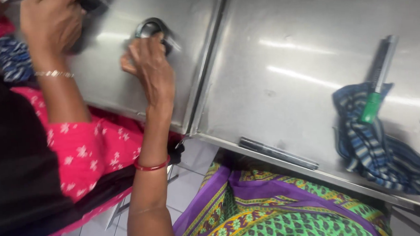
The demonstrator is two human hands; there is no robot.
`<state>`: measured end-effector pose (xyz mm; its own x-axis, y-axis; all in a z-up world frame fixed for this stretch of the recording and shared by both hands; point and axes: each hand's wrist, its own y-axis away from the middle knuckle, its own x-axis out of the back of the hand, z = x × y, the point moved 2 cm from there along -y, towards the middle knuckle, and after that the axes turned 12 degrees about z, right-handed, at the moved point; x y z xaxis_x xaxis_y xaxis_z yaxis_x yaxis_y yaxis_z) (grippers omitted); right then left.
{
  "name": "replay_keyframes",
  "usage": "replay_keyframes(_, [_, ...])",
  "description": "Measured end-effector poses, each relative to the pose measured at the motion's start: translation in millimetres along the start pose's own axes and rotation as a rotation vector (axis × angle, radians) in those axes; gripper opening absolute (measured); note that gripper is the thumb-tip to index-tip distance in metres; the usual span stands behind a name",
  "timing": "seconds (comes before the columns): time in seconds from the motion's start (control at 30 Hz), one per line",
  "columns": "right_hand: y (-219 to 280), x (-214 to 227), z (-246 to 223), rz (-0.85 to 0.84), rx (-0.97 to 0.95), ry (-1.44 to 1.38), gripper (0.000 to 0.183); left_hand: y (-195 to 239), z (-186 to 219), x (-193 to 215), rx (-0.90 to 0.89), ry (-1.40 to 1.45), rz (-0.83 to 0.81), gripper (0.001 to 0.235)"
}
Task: Cleaning and inspecting black cylindrical metal parts on a table.
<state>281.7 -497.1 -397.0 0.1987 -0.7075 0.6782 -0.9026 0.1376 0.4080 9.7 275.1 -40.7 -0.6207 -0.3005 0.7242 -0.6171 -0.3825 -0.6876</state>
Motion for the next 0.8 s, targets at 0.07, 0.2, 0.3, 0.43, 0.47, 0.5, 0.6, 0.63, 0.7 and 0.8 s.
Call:
replay_keyframes(0.07, [87.1, 29.4, -105.2, 0.116, 0.411, -0.029, 0.044, -21.7, 42.7, 26.8, -0.027, 0.053, 0.234, 0.031])
replay_keyframes(0.2, [323.9, 67.3, -356.5, 0.261, 0.636, -0.229, 0.026, -20.6, 165.2, 51.7, -0.144, 0.555, 0.085, 0.038])
replay_keyframes(0.3, [358.9, 66.8, -394.6, 0.256, 0.547, -0.195, 0.016, 2.3, 252.1, 53.8, -0.153, 0.94, -0.238, 0.043])
replay_keyframes(0.43, [357.7, 44.0, -382.0, 0.147, 0.661, -0.171, 0.019, 15.2, 328.2, 51.1, -0.235, 0.991, -0.354, 0.059])
replay_keyframes(0.47, [357.6, 36.5, -378.0, 0.194, 0.793, -0.067, 0.021, 16.4, 341.1, 48.0, -0.264, 0.953, -0.373, 0.066])
replay_keyframes(0.5, [360.3, 39.4, -380.1, 0.187, 0.804, -0.07, 0.021, 13.3, 346.1, 38.0, -0.258, 0.943, -0.366, 0.066])
replay_keyframes(0.6, [369.2, 45.8, -383.5, 0.12, 0.776, -0.145, 0.023, 8.4, 347.7, 11.1, -0.235, 0.774, -0.546, 0.063])
replay_keyframes(0.63, [370.1, 48.8, -383.7, 0.112, 0.738, -0.152, 0.021, 7.1, 341.9, 5.7, -0.184, 0.745, -0.639, 0.056])
replay_keyframes(0.7, [371.9, 53.4, -382.8, 0.078, 0.722, -0.16, 0.02, 2.0, 321.2, 2.7, -0.106, 0.697, -0.72, 0.049])
replay_keyframes(0.8, [372.6, 53.8, -378.4, 0.03, 0.719, -0.201, 0.018, -9.4, 267.5, 13.9, 0.019, 0.731, -0.625, 0.042])
